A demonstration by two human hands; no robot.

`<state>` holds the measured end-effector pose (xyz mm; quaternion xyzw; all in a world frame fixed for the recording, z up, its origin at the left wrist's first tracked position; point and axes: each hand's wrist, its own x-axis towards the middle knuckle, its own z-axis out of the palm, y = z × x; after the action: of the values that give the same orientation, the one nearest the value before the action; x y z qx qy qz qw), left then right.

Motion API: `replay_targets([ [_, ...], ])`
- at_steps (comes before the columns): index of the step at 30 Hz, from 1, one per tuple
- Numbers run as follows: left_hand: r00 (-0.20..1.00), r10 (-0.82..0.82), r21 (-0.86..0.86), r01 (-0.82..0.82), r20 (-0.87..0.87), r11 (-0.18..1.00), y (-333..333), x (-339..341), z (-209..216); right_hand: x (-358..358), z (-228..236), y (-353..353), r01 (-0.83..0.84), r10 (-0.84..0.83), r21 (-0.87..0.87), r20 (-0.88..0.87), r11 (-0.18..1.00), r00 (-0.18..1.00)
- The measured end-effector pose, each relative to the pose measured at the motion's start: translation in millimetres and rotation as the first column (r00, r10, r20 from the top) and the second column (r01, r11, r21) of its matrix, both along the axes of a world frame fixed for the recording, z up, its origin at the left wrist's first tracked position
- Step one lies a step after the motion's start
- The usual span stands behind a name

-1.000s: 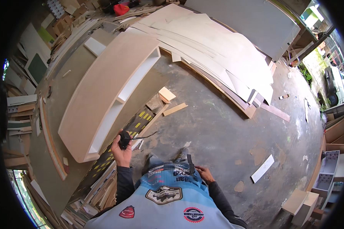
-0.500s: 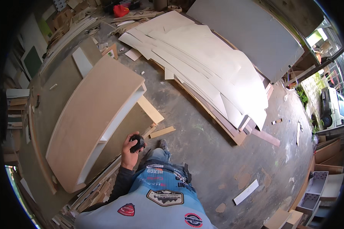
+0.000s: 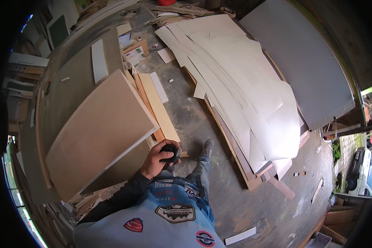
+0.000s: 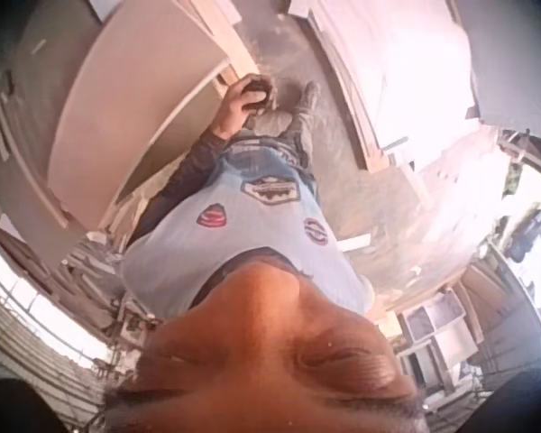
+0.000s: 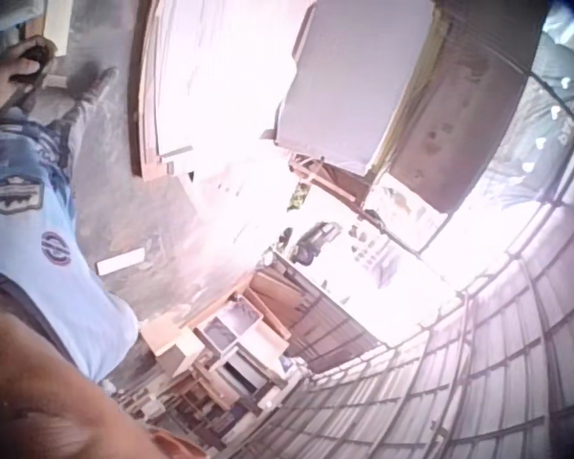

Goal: The person sands the edges and surfaces of a small wooden shelf with two compartments using a sanding block, then uses a measuring tape and pencil to mark measurements on a separate wooden board.

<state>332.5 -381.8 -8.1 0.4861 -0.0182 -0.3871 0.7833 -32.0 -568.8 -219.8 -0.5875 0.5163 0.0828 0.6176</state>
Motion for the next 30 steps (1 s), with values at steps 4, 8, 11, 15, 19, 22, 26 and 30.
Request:
replay_targets([
  [4,0.992,0.107,-0.021,-0.109,-0.066,0.994,-49,25,-19,52,-8,-87,-0.072,0.073,-0.056,0.013,0.996,0.997],
  [8,0.953,0.303,0.025,-0.302,-0.030,0.953,-108,53,-21,102,-2,-176,-0.212,0.210,-0.104,-0.030,0.972,0.977],
  [11,0.942,0.326,0.141,-0.334,0.079,0.932,-139,77,-7,139,5,-234,-0.300,0.294,-0.150,-0.056,0.942,0.954],
  [15,0.871,0.434,0.103,-0.465,0.230,0.879,-166,110,3,182,15,-294,-0.418,0.405,-0.209,-0.106,0.884,0.908],
  [19,0.815,0.480,0.071,-0.527,0.326,0.847,-157,143,10,220,29,-333,-0.538,0.494,-0.317,-0.214,0.781,0.843],
  [22,0.768,0.545,0.110,-0.607,0.337,0.787,-147,176,5,259,34,-351,-0.593,0.528,-0.432,-0.273,0.680,0.804],
  [26,0.664,0.704,0.196,-0.747,0.252,0.635,-153,245,-7,359,13,-366,0.067,0.001,-0.207,0.313,0.976,0.950],
  [30,0.635,0.771,0.179,-0.765,0.047,0.619,-140,317,-32,504,-40,-385,0.261,-0.189,-0.176,0.345,0.949,0.920],
])
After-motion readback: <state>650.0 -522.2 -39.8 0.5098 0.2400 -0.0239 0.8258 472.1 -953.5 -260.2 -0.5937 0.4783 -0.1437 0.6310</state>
